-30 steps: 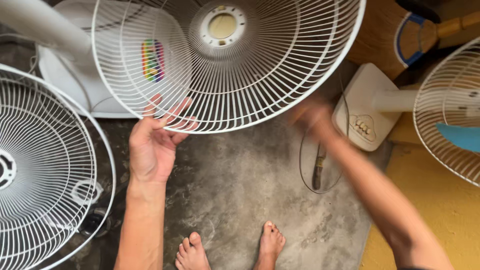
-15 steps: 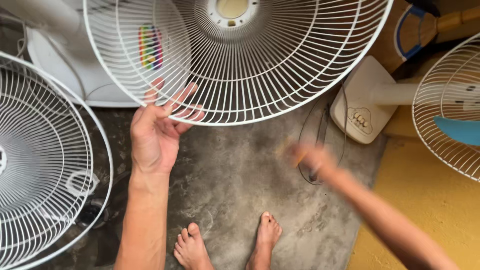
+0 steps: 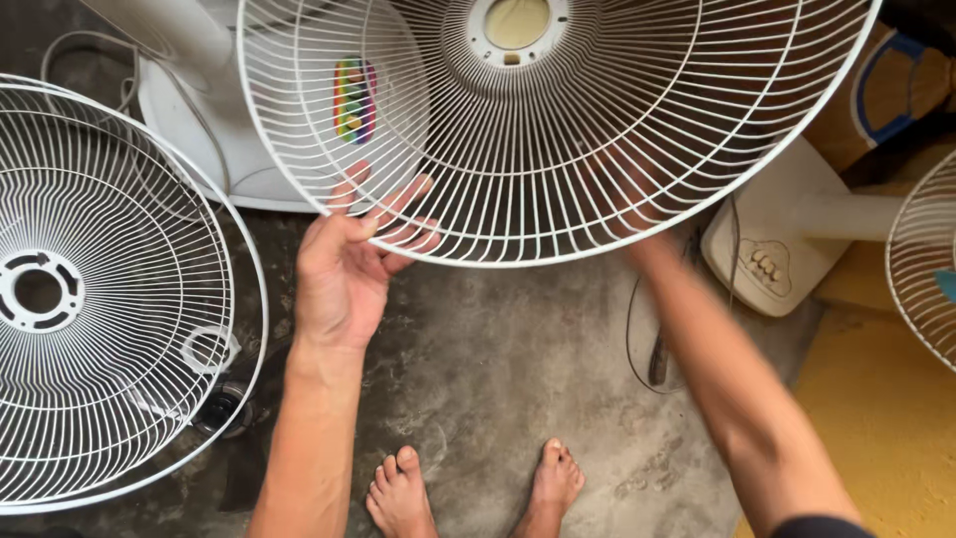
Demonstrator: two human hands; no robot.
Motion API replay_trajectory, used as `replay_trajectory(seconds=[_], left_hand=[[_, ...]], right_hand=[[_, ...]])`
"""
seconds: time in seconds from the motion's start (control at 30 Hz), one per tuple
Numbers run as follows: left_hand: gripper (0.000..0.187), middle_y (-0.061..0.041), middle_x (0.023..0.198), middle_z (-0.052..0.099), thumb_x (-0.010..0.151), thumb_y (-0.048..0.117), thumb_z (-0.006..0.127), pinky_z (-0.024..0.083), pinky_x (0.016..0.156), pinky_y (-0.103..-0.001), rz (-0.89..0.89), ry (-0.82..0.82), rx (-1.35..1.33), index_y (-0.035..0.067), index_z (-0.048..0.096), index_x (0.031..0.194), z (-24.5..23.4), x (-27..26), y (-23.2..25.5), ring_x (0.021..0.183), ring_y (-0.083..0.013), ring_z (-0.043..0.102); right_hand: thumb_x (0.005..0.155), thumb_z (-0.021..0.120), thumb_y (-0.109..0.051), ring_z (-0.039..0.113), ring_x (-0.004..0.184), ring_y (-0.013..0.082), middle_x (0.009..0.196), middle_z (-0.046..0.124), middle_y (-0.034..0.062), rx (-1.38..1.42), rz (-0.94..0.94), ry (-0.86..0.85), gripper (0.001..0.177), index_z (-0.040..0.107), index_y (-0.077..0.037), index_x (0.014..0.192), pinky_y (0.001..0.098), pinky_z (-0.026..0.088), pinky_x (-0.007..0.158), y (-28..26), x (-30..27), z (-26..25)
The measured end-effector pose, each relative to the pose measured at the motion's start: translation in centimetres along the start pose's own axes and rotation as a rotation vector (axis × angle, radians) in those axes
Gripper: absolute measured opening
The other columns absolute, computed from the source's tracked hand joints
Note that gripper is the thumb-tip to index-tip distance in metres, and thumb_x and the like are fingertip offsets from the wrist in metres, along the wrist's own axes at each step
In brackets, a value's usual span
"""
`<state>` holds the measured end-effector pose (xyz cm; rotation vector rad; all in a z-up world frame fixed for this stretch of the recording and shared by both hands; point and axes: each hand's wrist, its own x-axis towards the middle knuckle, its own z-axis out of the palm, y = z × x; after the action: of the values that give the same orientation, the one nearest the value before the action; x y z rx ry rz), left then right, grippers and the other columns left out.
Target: The person uses a brush to clean a white circular fan ring and then a white fan cage, brushing along the metal wires and inner surfaces. The person holds the parts with one hand while brushing with the other.
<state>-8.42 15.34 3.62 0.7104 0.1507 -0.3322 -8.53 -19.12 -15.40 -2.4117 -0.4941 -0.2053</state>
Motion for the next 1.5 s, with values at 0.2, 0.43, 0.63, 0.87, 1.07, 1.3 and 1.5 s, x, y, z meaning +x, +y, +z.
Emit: replay_trajectory(seconds=[0.2, 0.43, 0.63, 0.87, 1.07, 1.3, 1.5], left_hand=[[0.069, -0.035, 0.139, 0.06, 0.088, 0.009, 0.046, 0.062, 0.092, -0.046, 0.002, 0.008, -0.011, 0.0, 0.033, 0.155, 1.0, 1.8, -1.0, 0.107, -0.0381, 0.072], [0.07, -0.033, 0.139, 0.061, 0.09, 0.009, 0.045, 0.061, 0.093, -0.045, -0.006, 0.002, 0.001, 0.001, 0.032, 0.158, -0.6, 0.7, -0.8, 0.107, -0.0372, 0.071], [0.068, -0.034, 0.143, 0.056, 0.09, 0.008, 0.047, 0.061, 0.097, -0.048, 0.021, 0.026, -0.022, -0.001, 0.033, 0.156, 0.8, 1.5, -1.8, 0.12, -0.0346, 0.07], [0.066, -0.036, 0.142, 0.057, 0.09, 0.01, 0.047, 0.059, 0.097, -0.048, -0.022, 0.053, -0.03, -0.001, 0.034, 0.153, -0.3, 0.4, -1.5, 0.123, -0.0387, 0.065], [0.068, -0.03, 0.142, 0.057, 0.088, 0.01, 0.047, 0.06, 0.097, -0.05, 0.006, 0.074, -0.008, 0.0, 0.036, 0.154, 0.4, 1.1, -1.7, 0.125, -0.0362, 0.065], [0.066, -0.035, 0.139, 0.06, 0.088, 0.007, 0.047, 0.059, 0.095, -0.047, -0.008, 0.104, 0.046, 0.003, 0.038, 0.153, -0.9, 1.1, -1.7, 0.109, -0.0384, 0.069], [0.067, -0.037, 0.139, 0.059, 0.087, 0.01, 0.046, 0.06, 0.095, -0.047, -0.012, 0.085, 0.018, -0.002, 0.04, 0.152, -0.9, 2.8, -1.7, 0.109, -0.0382, 0.07]], right_hand=[[0.072, 0.077, -0.024, 0.067, 0.103, 0.0328, 0.112, 0.068, 0.0115, 0.354, -0.357, -0.607, 0.039, 0.071, -0.012, 0.108, 0.0457, 0.057, 0.084, -19.1, -6.3, 9.0], [0.089, 0.068, -0.021, 0.071, 0.09, 0.0266, 0.099, 0.073, 0.0075, 0.318, -0.208, -0.249, 0.012, 0.072, -0.013, 0.097, 0.0403, 0.058, 0.077, -3.6, -10.3, 3.9], [0.1, 0.062, -0.019, 0.067, 0.101, 0.0254, 0.101, 0.066, 0.0072, 0.127, -0.475, -0.914, 0.009, 0.066, -0.012, 0.099, 0.0437, 0.055, 0.081, -16.1, -16.1, 2.8], [0.092, 0.065, -0.025, 0.068, 0.103, 0.0251, 0.105, 0.07, 0.0065, 0.057, 0.213, -0.142, 0.015, 0.069, -0.012, 0.099, 0.0418, 0.055, 0.087, 3.8, -10.5, -6.8], [0.09, 0.069, -0.03, 0.069, 0.103, 0.0246, 0.108, 0.071, 0.0093, 0.317, -0.062, -0.399, 0.027, 0.07, -0.006, 0.101, 0.0408, 0.056, 0.087, 5.3, -11.4, -10.4], [0.097, 0.076, -0.007, 0.071, 0.097, 0.0218, 0.108, 0.076, 0.0104, 0.051, 0.502, 0.016, 0.021, 0.073, -0.004, 0.118, 0.0362, 0.057, 0.087, 10.2, -2.9, -17.6], [0.065, 0.082, 0.001, 0.056, 0.122, 0.0411, 0.134, 0.06, 0.0294, 0.073, 0.089, -0.009, 0.072, 0.059, 0.012, 0.132, 0.046, 0.048, 0.097, 11.7, -1.7, -12.7]])
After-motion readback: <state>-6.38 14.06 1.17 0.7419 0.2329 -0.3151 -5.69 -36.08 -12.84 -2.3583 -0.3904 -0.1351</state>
